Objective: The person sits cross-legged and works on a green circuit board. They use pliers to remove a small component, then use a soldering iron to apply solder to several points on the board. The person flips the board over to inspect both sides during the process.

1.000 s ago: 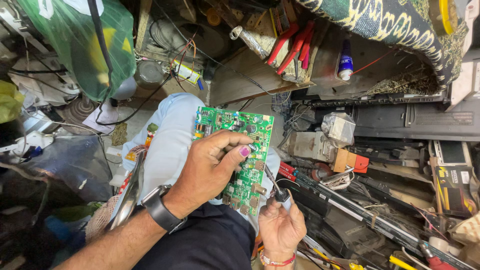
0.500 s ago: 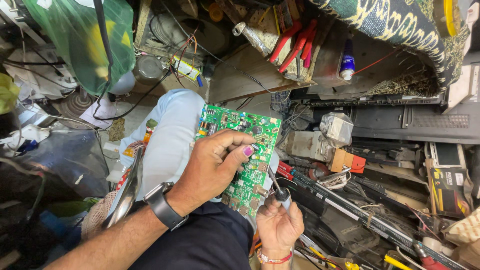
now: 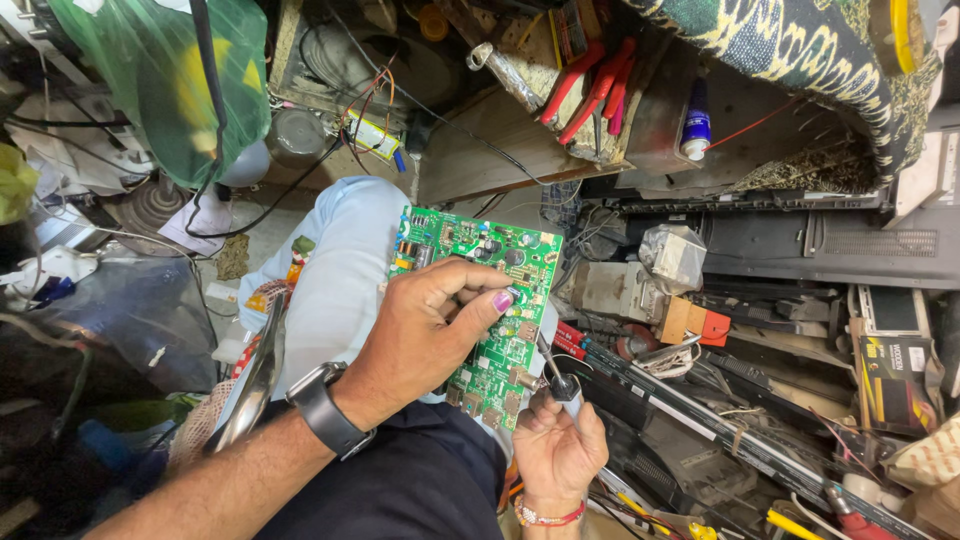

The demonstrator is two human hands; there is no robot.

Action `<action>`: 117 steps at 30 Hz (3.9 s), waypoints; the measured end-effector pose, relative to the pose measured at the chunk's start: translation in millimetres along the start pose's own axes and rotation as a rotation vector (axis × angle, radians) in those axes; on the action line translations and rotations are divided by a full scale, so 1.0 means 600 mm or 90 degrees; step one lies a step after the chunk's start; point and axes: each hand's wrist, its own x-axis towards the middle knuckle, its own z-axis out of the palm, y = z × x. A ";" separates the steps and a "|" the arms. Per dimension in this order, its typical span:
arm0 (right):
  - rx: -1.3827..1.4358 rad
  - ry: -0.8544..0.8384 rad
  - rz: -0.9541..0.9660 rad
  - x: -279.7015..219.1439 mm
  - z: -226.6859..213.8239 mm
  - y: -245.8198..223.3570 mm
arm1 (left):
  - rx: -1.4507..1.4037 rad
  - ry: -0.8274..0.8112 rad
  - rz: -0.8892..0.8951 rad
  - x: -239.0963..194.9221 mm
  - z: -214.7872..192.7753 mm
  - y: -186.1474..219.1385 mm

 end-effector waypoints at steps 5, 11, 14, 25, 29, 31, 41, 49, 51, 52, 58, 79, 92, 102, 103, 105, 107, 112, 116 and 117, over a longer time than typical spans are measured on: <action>-0.003 0.004 0.005 -0.002 0.006 -0.001 | -0.014 -0.006 0.008 0.002 -0.001 -0.003; -0.015 -0.013 0.002 -0.003 0.017 0.002 | -0.033 -0.011 0.012 0.005 -0.002 -0.003; -0.026 -0.013 -0.007 -0.004 0.021 0.001 | 0.005 0.007 0.012 0.004 -0.003 -0.001; -0.035 -0.009 -0.023 -0.003 0.023 0.006 | -0.036 0.053 0.027 -0.009 0.004 -0.012; -0.045 -0.002 -0.031 -0.002 0.026 0.007 | -0.029 0.052 0.031 -0.006 -0.001 -0.013; -0.050 0.001 -0.032 -0.002 0.031 0.007 | -0.054 0.043 0.026 -0.007 -0.004 -0.011; -0.201 -0.072 -0.121 0.005 0.066 0.011 | -0.094 0.090 -0.054 -0.009 -0.054 0.001; -0.356 -0.174 -0.169 0.005 0.131 0.048 | -0.269 0.172 -0.032 -0.014 -0.112 -0.008; -0.356 -0.184 -0.155 0.011 0.144 0.054 | -0.244 0.207 -0.058 -0.020 -0.127 -0.011; -0.364 -0.186 -0.156 0.011 0.150 0.056 | -0.230 0.223 -0.073 -0.023 -0.131 -0.012; -0.396 -0.190 -0.149 0.008 0.173 0.078 | -0.321 0.238 -0.048 -0.033 -0.133 -0.008; -0.394 -0.151 -0.147 0.005 0.169 0.060 | -0.036 0.231 -0.124 -0.039 -0.075 0.085; -0.130 -0.067 -0.132 0.031 0.099 0.047 | -0.057 0.095 -0.185 -0.025 -0.126 0.089; -0.420 -0.104 -0.341 0.095 0.229 0.087 | 0.209 -0.142 -0.130 -0.027 -0.024 0.105; -0.443 -0.085 -0.346 0.093 0.240 0.089 | 0.277 -0.164 -0.123 -0.032 -0.015 0.109; -0.487 -0.044 -0.354 0.088 0.255 0.089 | 0.284 -0.195 -0.169 -0.041 0.008 0.112; -0.412 -0.039 -0.316 0.086 0.259 0.085 | 0.301 -0.225 -0.151 -0.049 0.020 0.112; -0.363 -0.064 -0.316 0.077 0.238 0.071 | 0.274 -0.292 -0.089 -0.041 0.036 0.102; -0.298 -0.083 -0.312 0.070 0.216 0.066 | 0.305 -0.319 -0.117 -0.023 0.054 0.085; -0.278 -0.087 -0.308 0.067 0.211 0.065 | 0.324 -0.333 -0.154 -0.024 0.059 0.079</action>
